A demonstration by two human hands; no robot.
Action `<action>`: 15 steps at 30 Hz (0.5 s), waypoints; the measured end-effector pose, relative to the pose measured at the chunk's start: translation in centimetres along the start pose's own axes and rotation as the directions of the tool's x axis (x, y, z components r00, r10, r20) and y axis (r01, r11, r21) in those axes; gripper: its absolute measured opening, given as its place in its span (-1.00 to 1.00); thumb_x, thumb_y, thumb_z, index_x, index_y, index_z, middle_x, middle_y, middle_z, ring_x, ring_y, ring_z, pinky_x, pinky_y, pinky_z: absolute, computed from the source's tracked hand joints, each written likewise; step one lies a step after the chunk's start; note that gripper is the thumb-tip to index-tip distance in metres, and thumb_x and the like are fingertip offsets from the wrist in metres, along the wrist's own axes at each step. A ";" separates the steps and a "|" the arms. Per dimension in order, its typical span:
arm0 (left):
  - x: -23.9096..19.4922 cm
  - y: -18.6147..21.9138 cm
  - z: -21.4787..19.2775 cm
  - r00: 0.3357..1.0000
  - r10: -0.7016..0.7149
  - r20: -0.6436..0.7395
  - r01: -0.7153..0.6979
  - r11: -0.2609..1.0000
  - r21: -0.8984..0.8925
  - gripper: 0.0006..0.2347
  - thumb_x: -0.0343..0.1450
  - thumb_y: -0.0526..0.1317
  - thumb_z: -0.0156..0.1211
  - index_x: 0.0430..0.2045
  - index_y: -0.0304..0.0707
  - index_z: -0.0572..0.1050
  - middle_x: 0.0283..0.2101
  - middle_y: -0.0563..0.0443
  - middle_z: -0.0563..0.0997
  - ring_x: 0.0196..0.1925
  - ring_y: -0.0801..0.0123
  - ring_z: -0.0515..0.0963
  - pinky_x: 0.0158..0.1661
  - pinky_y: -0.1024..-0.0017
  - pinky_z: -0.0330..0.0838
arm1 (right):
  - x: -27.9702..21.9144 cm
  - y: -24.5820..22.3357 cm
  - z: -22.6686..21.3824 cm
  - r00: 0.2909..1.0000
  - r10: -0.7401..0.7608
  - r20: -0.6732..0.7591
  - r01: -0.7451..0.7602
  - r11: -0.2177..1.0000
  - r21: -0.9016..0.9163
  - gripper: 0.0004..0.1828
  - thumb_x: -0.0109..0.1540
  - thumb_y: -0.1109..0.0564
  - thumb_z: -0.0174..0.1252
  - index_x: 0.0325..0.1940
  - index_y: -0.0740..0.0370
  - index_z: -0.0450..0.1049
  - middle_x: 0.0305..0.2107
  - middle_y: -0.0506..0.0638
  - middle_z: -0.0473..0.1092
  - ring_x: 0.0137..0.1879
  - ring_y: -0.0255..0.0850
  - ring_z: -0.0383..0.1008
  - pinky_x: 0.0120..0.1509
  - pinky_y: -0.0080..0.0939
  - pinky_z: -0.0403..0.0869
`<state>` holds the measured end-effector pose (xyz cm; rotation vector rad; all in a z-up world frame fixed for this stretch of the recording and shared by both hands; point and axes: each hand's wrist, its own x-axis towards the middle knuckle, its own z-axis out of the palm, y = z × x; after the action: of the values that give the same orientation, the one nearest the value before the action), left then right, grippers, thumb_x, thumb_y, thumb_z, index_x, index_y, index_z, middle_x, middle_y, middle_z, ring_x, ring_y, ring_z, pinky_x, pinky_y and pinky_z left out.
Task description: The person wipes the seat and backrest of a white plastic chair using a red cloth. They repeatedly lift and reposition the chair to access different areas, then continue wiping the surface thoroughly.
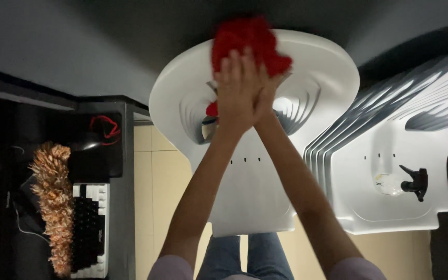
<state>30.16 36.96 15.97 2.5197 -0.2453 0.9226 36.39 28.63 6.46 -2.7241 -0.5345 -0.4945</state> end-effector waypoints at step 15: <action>-5.9 0.2 2.6 0.957 0.224 0.184 -0.169 0.947 -0.275 -0.45 0.58 -0.05 0.10 0.43 -0.34 0.15 0.44 -0.33 0.24 0.51 -0.19 0.20 0.47 -0.16 0.07 | -7.2 4.3 2.2 0.973 0.187 -0.133 -0.200 0.976 -0.085 -0.52 0.47 -0.06 -0.05 0.43 0.16 0.28 0.35 0.27 0.22 0.47 0.21 0.15 0.59 0.56 0.03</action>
<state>27.09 35.66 10.52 2.3786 -0.6534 0.6407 32.55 23.50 0.65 -2.7768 -0.2142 -0.6481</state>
